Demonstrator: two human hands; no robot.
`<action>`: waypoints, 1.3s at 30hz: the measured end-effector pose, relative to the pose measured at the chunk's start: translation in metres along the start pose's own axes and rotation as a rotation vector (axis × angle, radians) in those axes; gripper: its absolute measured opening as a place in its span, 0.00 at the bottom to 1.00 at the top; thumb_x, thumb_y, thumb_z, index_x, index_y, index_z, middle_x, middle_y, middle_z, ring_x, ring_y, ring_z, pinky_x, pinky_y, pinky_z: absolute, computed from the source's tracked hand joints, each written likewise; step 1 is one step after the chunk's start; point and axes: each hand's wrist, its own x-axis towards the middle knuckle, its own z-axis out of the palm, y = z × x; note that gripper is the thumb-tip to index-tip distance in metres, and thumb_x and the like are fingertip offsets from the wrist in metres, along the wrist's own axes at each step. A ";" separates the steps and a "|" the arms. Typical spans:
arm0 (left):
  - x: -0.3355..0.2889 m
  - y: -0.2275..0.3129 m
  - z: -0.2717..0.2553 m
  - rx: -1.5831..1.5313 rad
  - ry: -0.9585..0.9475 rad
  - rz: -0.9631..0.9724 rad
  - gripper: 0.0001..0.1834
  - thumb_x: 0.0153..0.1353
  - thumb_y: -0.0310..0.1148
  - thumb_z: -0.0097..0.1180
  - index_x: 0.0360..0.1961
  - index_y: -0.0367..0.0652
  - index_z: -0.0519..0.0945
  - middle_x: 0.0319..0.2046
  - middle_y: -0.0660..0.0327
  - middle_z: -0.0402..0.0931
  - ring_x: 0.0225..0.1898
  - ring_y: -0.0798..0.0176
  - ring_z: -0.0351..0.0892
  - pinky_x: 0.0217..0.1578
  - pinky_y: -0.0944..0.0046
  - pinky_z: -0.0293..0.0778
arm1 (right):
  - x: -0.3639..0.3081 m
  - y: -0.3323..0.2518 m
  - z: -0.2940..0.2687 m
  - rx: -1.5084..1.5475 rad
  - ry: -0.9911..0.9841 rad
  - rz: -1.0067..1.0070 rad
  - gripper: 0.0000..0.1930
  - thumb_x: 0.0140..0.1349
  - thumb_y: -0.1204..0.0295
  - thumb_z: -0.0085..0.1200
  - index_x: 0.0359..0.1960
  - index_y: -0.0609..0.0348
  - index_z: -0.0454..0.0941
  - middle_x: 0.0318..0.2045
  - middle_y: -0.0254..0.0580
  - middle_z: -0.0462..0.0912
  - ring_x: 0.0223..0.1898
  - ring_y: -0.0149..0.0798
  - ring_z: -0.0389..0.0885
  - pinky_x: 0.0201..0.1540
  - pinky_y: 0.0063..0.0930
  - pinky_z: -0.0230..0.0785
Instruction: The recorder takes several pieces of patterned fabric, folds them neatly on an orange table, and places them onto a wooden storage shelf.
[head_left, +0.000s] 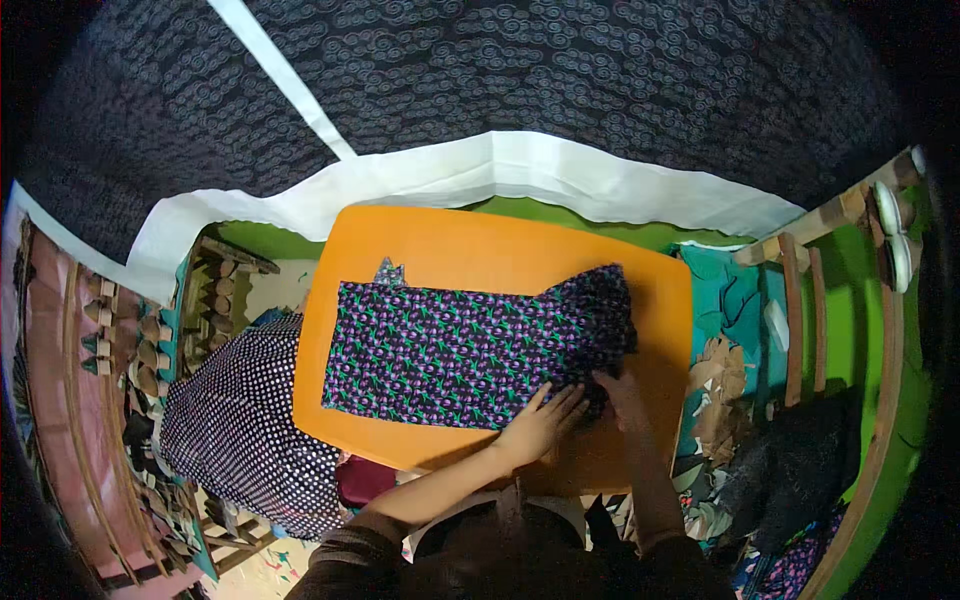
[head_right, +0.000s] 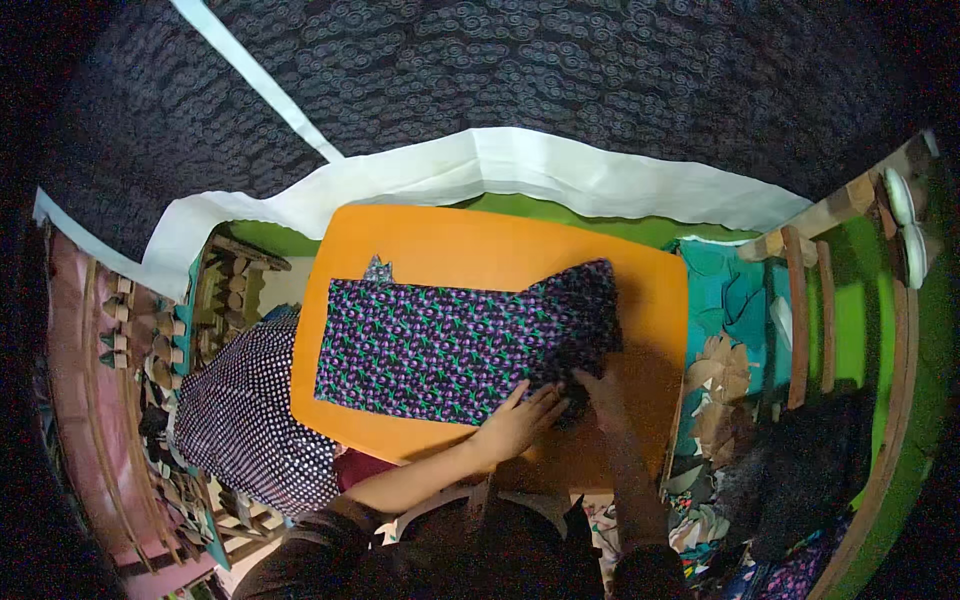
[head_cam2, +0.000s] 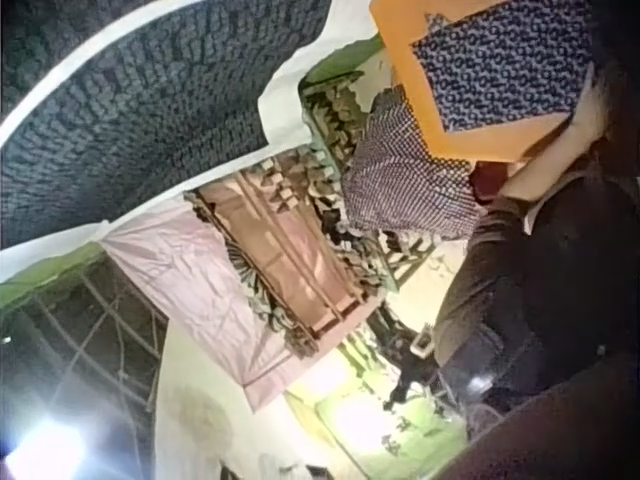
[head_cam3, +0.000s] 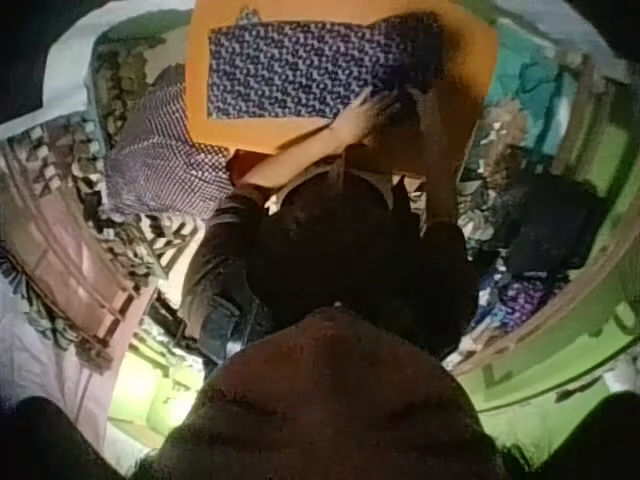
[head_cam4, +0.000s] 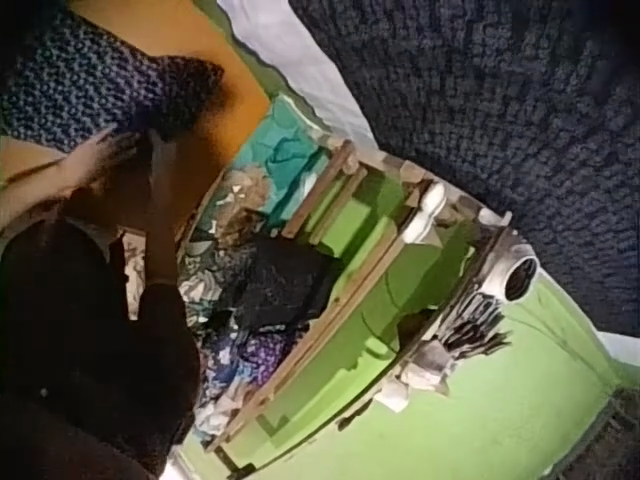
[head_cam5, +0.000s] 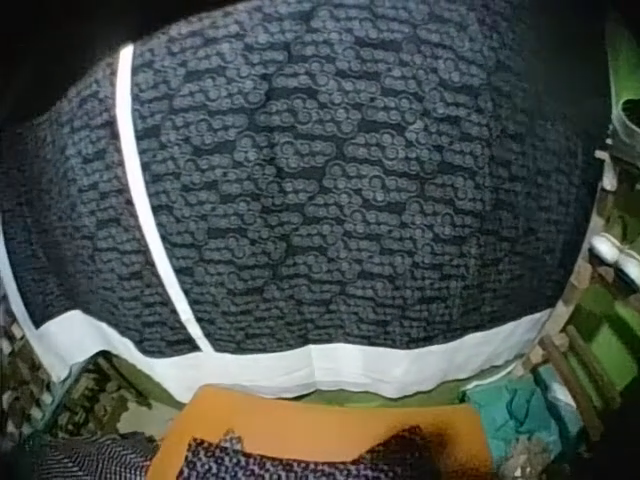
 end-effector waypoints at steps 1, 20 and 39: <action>-0.002 0.001 0.004 -0.003 0.005 -0.006 0.31 0.59 0.41 0.40 0.64 0.47 0.54 0.65 0.56 0.49 0.66 0.58 0.48 0.62 0.49 0.43 | 0.004 0.011 -0.004 -0.308 0.241 -0.326 0.35 0.56 0.60 0.54 0.60 0.67 0.53 0.59 0.52 0.60 0.59 0.49 0.60 0.61 0.38 0.52; -0.046 -0.012 0.016 -0.089 -0.074 0.061 0.33 0.57 0.40 0.43 0.64 0.47 0.53 0.66 0.60 0.48 0.65 0.61 0.50 0.63 0.52 0.44 | 0.011 -0.060 0.041 -0.153 -0.010 0.198 0.44 0.47 0.51 0.62 0.59 0.67 0.56 0.58 0.55 0.62 0.57 0.53 0.63 0.57 0.46 0.58; -0.086 -0.020 0.046 -0.222 0.048 -0.080 0.29 0.58 0.34 0.41 0.63 0.52 0.57 0.64 0.61 0.52 0.64 0.62 0.50 0.62 0.55 0.46 | 0.084 -0.027 -0.008 -0.750 -0.700 -0.390 0.43 0.41 0.60 0.67 0.59 0.63 0.61 0.57 0.52 0.65 0.58 0.46 0.63 0.59 0.35 0.56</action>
